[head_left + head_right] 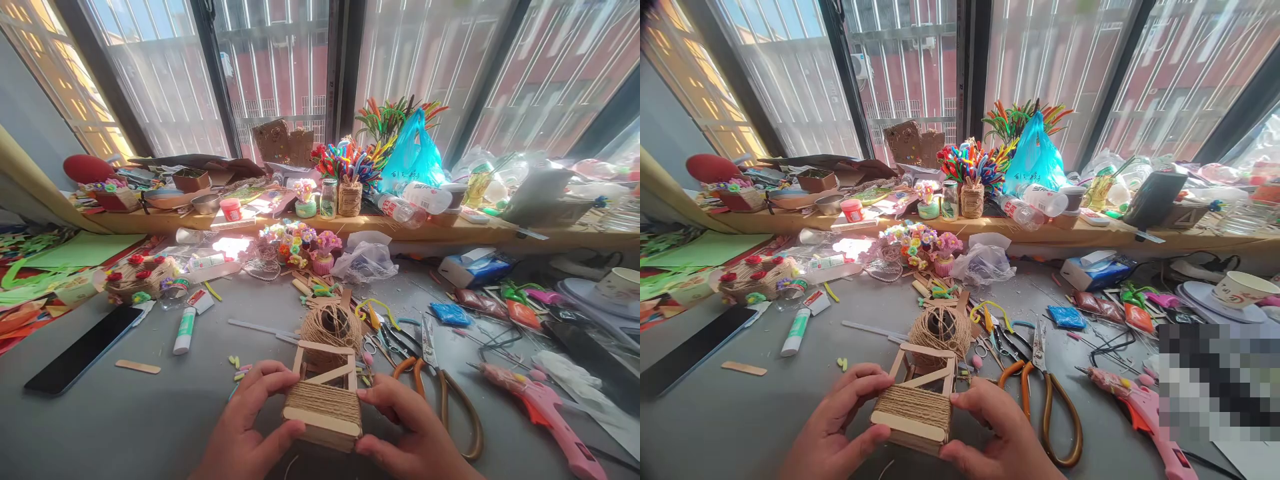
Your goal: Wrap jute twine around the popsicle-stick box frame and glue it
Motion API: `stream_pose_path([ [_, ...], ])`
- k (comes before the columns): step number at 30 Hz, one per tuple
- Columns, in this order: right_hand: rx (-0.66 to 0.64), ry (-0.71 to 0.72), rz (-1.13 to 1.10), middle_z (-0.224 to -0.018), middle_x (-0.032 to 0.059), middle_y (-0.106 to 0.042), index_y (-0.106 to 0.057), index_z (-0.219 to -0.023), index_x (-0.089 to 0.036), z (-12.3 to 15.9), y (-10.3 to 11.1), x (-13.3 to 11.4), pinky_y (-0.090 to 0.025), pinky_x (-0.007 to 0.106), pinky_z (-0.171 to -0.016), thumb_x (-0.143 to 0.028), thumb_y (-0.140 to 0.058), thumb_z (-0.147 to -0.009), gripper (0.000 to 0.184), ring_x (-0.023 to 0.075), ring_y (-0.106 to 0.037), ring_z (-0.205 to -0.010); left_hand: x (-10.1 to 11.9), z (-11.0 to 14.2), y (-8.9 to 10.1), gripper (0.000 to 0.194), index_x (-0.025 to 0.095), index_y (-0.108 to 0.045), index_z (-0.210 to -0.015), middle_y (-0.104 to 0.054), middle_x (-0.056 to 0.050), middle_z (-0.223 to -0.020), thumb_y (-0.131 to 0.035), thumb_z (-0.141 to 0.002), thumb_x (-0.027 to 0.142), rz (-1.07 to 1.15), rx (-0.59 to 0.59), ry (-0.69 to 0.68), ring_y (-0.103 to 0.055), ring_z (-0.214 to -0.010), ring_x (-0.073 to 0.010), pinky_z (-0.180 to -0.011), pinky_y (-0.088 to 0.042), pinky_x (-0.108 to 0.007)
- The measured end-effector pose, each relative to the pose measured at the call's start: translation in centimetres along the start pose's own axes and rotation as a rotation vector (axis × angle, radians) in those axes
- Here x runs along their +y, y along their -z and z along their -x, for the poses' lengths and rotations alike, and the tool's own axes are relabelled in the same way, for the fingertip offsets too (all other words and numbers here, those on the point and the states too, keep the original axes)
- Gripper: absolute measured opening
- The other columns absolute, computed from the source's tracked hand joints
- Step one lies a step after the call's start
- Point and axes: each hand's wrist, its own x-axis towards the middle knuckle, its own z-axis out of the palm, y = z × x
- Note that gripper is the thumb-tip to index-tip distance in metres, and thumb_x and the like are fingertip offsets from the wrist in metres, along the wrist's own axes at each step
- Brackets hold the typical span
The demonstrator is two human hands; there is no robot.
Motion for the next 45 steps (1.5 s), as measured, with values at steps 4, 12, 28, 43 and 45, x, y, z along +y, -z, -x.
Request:
stream_pose_path([
  [4,0.022,0.029,0.018,-0.079,0.0003,-0.071,-0.079,-0.121,-0.028,0.0,-0.1,0.1,-0.054,0.021,-0.054,-0.06,-0.084,-0.097,0.04,0.0165,-0.063,-0.06,1.0,-0.9,0.8,0.054,0.034,-0.081,-0.119,-0.069,-0.01,-0.144,-0.073,-0.093,0.082,0.015,-0.033,0.012,-0.066,-0.136,-0.0377,-0.118,-0.055,-0.048],
  [12,0.031,0.079,0.018,-0.085,0.0009,-0.072,-0.075,-0.127,-0.027,0.4,-0.5,1.0,-0.055,0.02,-0.056,-0.053,-0.085,-0.097,0.04,0.0157,-0.065,-0.062,1.9,-13.7,0.3,0.055,0.023,-0.073,-0.134,-0.078,-0.013,-0.136,-0.058,-0.104,0.067,0.084,-0.319,0.106,-0.076,-0.124,-0.0343,-0.107,-0.061,-0.047],
  [28,-0.025,0.037,0.069,-0.102,0.0079,-0.082,-0.077,-0.124,-0.024,0.1,-0.9,0.9,-0.061,0.027,-0.071,-0.034,-0.088,-0.081,0.045,0.0225,-0.075,-0.076,-1.2,-18.4,2.4,0.035,0.019,-0.071,-0.138,-0.071,-0.012,-0.146,-0.073,-0.111,0.041,0.059,-0.354,0.119,-0.071,-0.13,-0.0325,-0.113,-0.058,-0.058],
  [43,0.013,0.061,0.031,-0.11,0.0101,-0.085,-0.077,-0.128,-0.027,0.9,-0.5,1.7,-0.068,0.026,-0.075,-0.029,-0.092,-0.08,0.051,0.0267,-0.083,-0.086,2.1,-15.2,3.1,0.071,0.029,-0.075,-0.137,-0.069,-0.009,-0.155,-0.098,-0.074,0.049,-0.174,-0.321,0.009,-0.064,-0.142,-0.0406,-0.125,-0.049,-0.051],
  [45,0.009,0.065,0.039,-0.114,0.0113,-0.085,-0.077,-0.131,-0.027,1.1,-0.5,2.0,-0.069,0.027,-0.077,-0.028,-0.093,-0.079,0.054,0.029,-0.085,-0.093,1.2,-15.6,4.5,0.072,0.03,-0.073,-0.142,-0.07,-0.008,-0.155,-0.097,-0.076,0.049,-0.164,-0.372,0.008,-0.068,-0.139,-0.0379,-0.122,-0.054,-0.048],
])
